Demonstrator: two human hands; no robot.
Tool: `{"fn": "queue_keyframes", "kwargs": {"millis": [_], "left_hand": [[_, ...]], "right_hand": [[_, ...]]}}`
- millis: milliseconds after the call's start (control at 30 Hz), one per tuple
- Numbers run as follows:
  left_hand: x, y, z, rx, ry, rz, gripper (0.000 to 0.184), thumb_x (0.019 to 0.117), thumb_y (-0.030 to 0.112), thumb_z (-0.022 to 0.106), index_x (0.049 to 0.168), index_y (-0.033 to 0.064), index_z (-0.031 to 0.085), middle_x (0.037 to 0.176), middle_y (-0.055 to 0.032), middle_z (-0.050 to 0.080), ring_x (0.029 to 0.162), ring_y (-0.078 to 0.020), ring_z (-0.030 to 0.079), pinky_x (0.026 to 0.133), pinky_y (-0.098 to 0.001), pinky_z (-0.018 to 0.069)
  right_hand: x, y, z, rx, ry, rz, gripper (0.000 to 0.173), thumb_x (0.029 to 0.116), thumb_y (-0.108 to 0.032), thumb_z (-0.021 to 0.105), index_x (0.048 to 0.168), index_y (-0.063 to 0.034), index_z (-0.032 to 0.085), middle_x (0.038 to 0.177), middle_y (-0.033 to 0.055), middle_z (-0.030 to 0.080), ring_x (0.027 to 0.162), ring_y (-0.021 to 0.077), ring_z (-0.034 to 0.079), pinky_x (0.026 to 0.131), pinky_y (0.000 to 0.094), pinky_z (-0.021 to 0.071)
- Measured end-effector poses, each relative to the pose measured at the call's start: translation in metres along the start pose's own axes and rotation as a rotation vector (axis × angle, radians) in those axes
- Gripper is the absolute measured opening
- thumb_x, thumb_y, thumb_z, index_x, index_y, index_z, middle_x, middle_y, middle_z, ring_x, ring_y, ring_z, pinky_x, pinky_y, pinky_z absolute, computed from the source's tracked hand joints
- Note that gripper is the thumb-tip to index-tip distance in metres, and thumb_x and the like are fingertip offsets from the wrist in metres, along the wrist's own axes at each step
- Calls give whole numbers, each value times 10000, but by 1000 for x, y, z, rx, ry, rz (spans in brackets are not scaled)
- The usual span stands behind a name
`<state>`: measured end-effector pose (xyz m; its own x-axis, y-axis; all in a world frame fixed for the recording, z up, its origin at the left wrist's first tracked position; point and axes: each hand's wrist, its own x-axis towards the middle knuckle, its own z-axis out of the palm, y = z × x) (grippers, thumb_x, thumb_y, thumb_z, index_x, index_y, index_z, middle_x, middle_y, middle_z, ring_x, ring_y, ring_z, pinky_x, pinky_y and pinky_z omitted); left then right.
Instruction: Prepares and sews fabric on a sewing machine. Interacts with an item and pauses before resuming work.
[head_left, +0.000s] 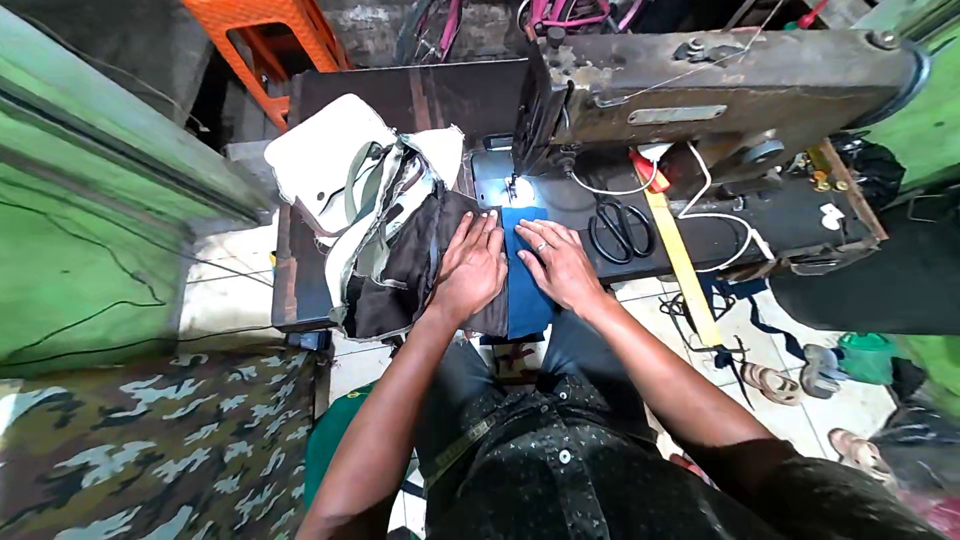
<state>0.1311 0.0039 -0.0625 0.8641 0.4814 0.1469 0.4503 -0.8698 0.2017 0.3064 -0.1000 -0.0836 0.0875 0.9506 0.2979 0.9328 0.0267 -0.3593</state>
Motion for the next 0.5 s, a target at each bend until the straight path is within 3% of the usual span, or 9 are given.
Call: {"fn": "queue_keyframes", "kwargs": {"millis": [100, 267, 500], "left_hand": [[1, -2, 3, -54, 66, 32, 357, 1038, 211, 474, 1232, -20, 664, 1506, -197, 521, 1470, -344, 421, 1263, -527, 212], [0, -3, 6, -69, 96, 32, 341, 1029, 192, 492, 1227, -26, 664, 1453, -193, 579, 1420, -336, 493, 1252, -518, 247], [0, -4, 9, -65, 81, 22, 425, 1037, 204, 482, 1413, 43, 598, 1490, -176, 554, 1441, -325, 470, 1256, -514, 234]], "right_hand": [[1, 1, 0, 7, -13, -5, 408, 1074, -305, 479, 1397, -108, 632, 1478, 41, 596, 1410, 270, 508, 1144, 506, 390], [5, 3, -2, -31, -61, -20, 420, 1087, -299, 446, 1428, -112, 607, 1517, 30, 563, 1449, 264, 466, 1153, 501, 378], [11, 5, -4, -66, -103, -58, 429, 1091, -287, 432, 1454, -116, 584, 1539, 22, 540, 1461, 252, 451, 1159, 479, 370]]}}
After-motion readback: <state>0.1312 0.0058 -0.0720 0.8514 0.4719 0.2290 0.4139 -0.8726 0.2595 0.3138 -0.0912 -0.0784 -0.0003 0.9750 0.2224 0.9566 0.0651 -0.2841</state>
